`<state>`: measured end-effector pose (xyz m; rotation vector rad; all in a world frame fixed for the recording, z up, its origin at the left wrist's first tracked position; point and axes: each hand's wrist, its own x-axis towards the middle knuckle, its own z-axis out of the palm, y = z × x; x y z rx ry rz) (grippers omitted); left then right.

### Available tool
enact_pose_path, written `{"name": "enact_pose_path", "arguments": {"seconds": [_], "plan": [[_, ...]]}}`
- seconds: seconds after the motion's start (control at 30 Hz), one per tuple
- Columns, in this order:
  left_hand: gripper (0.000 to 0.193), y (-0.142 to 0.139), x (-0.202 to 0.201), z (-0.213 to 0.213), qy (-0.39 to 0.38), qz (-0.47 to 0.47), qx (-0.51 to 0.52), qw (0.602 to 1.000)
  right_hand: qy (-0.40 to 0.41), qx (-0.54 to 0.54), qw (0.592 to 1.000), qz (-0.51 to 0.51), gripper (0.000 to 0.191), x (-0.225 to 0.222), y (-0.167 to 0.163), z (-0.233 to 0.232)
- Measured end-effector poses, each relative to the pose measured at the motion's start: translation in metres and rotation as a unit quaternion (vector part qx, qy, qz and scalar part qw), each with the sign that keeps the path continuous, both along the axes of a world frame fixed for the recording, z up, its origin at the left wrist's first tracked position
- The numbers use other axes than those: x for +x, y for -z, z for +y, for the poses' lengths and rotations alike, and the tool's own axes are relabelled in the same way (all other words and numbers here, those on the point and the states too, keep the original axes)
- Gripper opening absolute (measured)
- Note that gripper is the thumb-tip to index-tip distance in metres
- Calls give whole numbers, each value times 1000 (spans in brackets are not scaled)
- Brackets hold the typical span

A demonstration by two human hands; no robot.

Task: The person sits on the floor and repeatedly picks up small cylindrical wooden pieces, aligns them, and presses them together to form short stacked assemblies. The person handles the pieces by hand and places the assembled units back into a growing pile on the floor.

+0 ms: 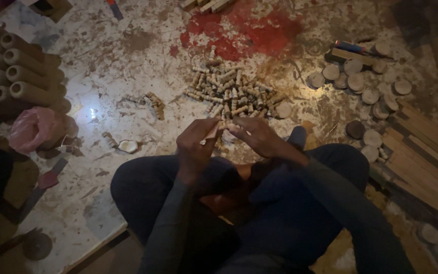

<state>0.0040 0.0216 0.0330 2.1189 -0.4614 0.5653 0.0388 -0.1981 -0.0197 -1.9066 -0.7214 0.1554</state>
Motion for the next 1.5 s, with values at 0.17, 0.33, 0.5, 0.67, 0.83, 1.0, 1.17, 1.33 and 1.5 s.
{"name": "enact_pose_path", "arguments": {"seconds": [0.17,0.33,0.5,0.67,0.83,1.0,1.17,1.33,1.5], "plan": [[31,7,-7,4,12,-85,45,995,-43,126,964,228,49,1,35,8],[18,16,-2,-3,-97,-71,-6,993,-11,162,942,295,58,-5,50,21],[24,8,1,0,-41,207,-250,945,-26,219,938,269,52,-10,40,24],[23,-8,-3,-3,10,107,-104,989,23,107,971,213,46,-7,26,20],[26,-13,-2,-2,33,118,-106,987,31,76,988,134,49,-4,22,20],[26,0,3,-1,15,214,-129,968,38,63,995,74,45,0,19,15],[28,23,7,3,50,268,-184,944,61,-117,978,-162,23,6,4,6],[29,50,14,1,59,349,-271,895,67,-189,927,-316,25,8,-8,2],[27,54,16,3,46,405,-326,853,71,-199,904,-371,28,9,-10,1]]}}
